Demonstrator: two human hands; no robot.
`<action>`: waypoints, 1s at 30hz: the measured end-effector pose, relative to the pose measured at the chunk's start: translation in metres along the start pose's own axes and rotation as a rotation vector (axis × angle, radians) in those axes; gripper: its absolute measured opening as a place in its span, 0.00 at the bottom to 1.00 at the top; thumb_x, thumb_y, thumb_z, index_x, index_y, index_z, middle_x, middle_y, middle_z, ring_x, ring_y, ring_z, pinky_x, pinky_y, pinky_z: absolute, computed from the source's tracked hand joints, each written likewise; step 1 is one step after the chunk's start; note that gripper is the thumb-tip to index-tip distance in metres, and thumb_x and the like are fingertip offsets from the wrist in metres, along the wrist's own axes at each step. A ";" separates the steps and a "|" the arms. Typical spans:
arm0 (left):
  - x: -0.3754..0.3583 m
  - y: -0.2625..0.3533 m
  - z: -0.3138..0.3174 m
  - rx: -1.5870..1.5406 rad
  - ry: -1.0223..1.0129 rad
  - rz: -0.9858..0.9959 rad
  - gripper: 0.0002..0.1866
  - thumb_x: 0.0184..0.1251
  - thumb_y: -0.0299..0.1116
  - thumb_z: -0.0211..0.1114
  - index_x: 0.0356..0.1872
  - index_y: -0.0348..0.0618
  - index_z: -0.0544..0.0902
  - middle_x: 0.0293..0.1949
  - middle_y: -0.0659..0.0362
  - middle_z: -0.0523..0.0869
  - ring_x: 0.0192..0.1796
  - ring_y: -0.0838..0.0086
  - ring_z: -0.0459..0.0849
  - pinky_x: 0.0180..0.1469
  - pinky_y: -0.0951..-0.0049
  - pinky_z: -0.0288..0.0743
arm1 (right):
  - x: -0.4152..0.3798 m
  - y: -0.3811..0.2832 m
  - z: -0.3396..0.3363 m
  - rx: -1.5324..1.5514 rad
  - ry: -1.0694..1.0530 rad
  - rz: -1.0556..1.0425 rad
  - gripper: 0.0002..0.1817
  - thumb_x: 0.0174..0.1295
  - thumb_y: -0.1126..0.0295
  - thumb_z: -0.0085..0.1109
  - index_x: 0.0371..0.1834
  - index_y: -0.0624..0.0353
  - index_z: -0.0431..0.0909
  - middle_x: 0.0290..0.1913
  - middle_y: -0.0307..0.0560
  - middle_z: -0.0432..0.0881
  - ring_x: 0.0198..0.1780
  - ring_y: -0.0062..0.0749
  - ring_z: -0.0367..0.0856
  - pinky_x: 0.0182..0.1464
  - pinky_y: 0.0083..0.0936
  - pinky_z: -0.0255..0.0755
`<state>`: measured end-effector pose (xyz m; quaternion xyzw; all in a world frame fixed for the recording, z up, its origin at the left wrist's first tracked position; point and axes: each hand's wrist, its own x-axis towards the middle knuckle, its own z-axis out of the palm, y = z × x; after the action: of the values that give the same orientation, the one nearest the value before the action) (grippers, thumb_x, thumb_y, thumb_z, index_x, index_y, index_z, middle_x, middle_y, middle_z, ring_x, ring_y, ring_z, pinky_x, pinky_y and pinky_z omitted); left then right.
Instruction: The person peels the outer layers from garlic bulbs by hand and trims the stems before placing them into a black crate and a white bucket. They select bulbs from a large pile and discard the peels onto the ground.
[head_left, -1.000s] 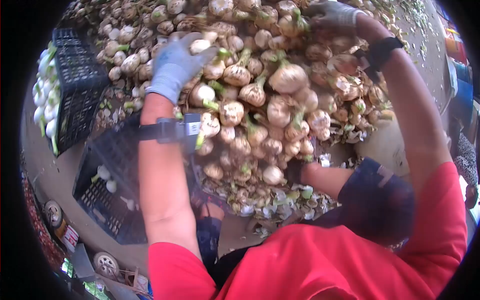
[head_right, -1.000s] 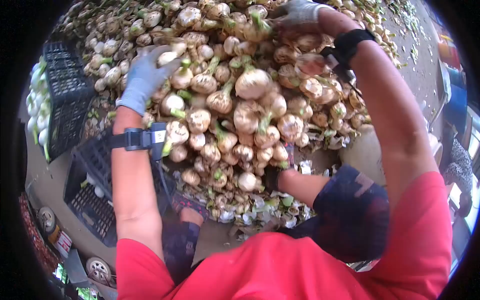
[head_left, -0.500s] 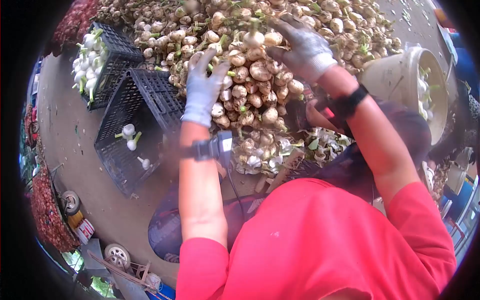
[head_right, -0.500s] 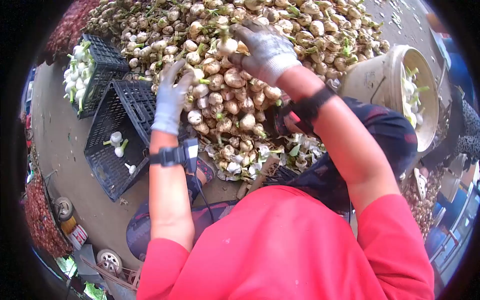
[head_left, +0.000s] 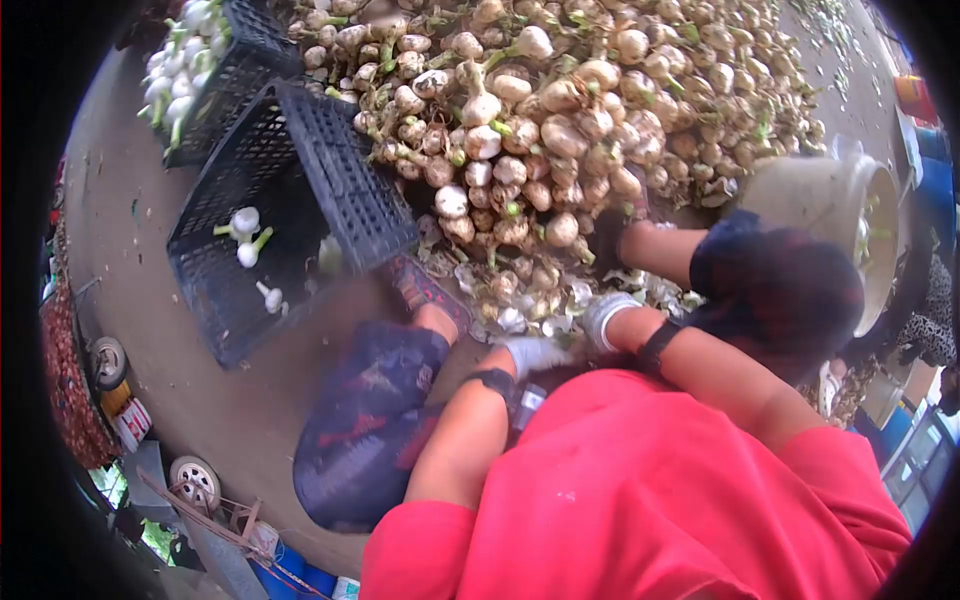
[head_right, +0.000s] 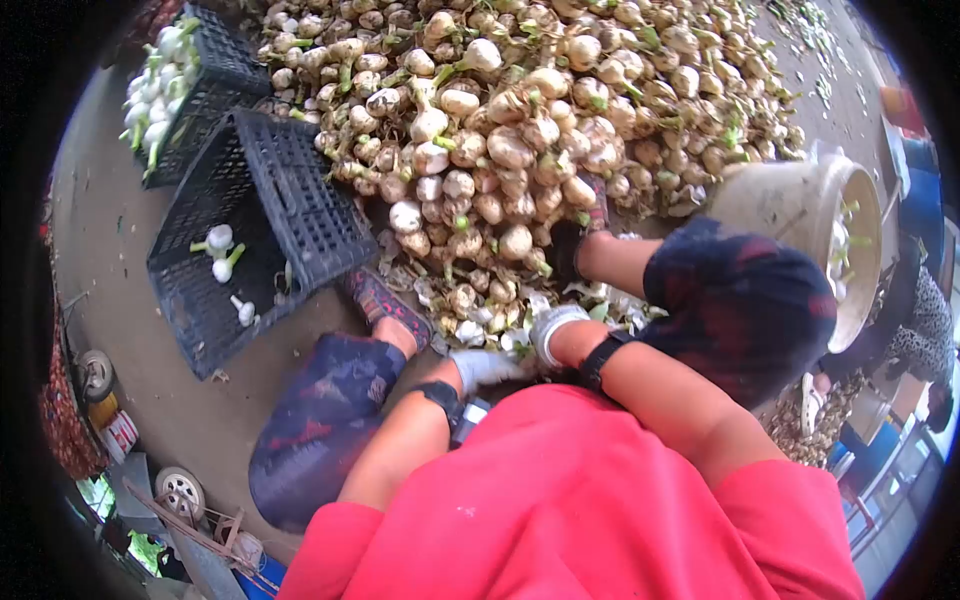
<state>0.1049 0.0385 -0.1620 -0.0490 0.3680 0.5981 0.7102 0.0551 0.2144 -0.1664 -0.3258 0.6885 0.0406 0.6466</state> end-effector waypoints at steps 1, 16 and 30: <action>0.001 0.005 -0.004 0.081 -0.010 -0.013 0.27 0.63 0.50 0.59 0.58 0.43 0.75 0.52 0.56 0.81 0.52 0.70 0.76 0.56 0.70 0.68 | 0.008 0.010 0.010 0.056 0.021 -0.020 0.23 0.50 0.64 0.60 0.53 0.55 0.78 0.50 0.57 0.81 0.51 0.49 0.80 0.50 0.40 0.75; -0.028 0.043 -0.060 0.385 0.086 -0.127 0.25 0.56 0.43 0.65 0.55 0.43 0.78 0.45 0.56 0.83 0.46 0.70 0.79 0.50 0.73 0.71 | -0.038 -0.036 -0.112 0.486 0.297 0.126 0.22 0.50 0.54 0.62 0.44 0.57 0.80 0.42 0.53 0.84 0.44 0.47 0.82 0.45 0.38 0.76; -0.147 0.065 0.079 0.507 0.496 0.385 0.14 0.59 0.36 0.67 0.38 0.34 0.82 0.27 0.63 0.82 0.28 0.81 0.78 0.32 0.78 0.73 | -0.161 -0.123 -0.044 0.358 1.077 0.011 0.30 0.47 0.46 0.64 0.50 0.52 0.76 0.36 0.56 0.83 0.41 0.50 0.82 0.43 0.41 0.74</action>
<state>0.0818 -0.0224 0.0043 0.0547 0.6668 0.5802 0.4645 0.0706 0.1602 0.0330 -0.1822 0.9191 -0.2451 0.2491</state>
